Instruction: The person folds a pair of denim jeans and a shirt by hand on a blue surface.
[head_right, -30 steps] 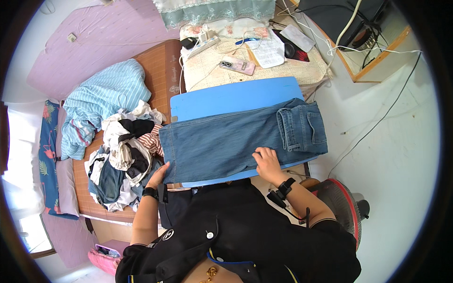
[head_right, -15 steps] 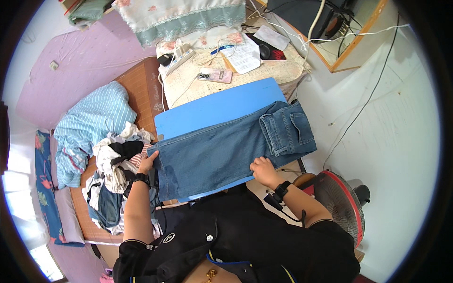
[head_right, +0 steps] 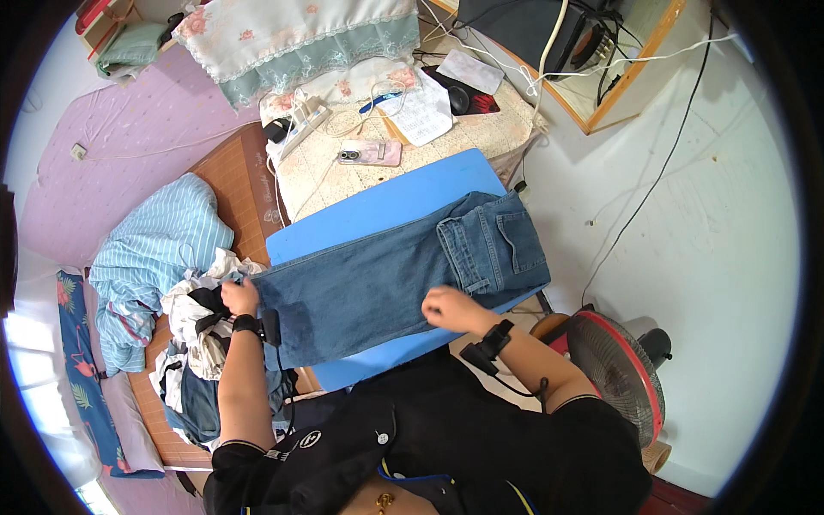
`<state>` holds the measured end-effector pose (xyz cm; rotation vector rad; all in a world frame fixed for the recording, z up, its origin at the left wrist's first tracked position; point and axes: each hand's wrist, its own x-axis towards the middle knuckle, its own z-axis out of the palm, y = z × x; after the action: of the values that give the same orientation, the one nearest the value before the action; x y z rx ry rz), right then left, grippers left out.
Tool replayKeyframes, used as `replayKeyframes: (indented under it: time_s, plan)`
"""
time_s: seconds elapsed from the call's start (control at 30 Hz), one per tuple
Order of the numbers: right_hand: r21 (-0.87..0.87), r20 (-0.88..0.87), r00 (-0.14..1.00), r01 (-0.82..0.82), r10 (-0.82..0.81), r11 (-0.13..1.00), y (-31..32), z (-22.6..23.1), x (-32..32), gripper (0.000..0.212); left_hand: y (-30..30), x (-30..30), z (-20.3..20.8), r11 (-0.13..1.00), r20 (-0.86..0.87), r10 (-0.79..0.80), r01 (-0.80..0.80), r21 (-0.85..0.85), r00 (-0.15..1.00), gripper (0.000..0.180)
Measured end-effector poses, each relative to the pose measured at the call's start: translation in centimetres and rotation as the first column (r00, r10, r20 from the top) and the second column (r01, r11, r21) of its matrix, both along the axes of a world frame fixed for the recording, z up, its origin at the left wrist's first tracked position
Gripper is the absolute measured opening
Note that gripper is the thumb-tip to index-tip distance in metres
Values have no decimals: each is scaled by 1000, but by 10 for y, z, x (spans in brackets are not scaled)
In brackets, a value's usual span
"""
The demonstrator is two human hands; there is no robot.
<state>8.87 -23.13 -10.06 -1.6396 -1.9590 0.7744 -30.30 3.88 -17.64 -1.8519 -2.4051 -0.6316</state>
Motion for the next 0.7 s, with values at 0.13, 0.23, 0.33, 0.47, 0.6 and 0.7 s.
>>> replayKeyframes:
  time_s: [0.13, 0.23, 0.33, 0.47, 0.6, 0.7]
  plan:
    - [243, -63, 920, 389, -386, 888, 44, 21, 79, 4, -6, 124, 36, 711, 91, -703, 699, 83, 705, 29]
    - [251, 40, 807, 562, -589, 788, 83, 12, 142, 4, -14, 208, 37, 595, 300, -764, 804, -15, 571, 23]
    - [219, 189, 819, 503, -542, 836, 112, -1, 187, 12, -20, 271, 37, 518, 300, -807, 854, -53, 508, 23]
    - [25, 418, 834, 386, -361, 922, 146, -17, 226, 18, -11, 312, 24, 376, 292, -871, 919, -120, 395, 18]
    - [-12, 374, 846, 413, -379, 910, 161, -36, 264, 7, 6, 330, 4, 386, 311, -882, 921, 50, 353, 13]
    - [19, 192, 847, 502, -496, 865, 164, -54, 274, 18, 10, 338, -2, 562, 364, -780, 826, 51, 509, 15]
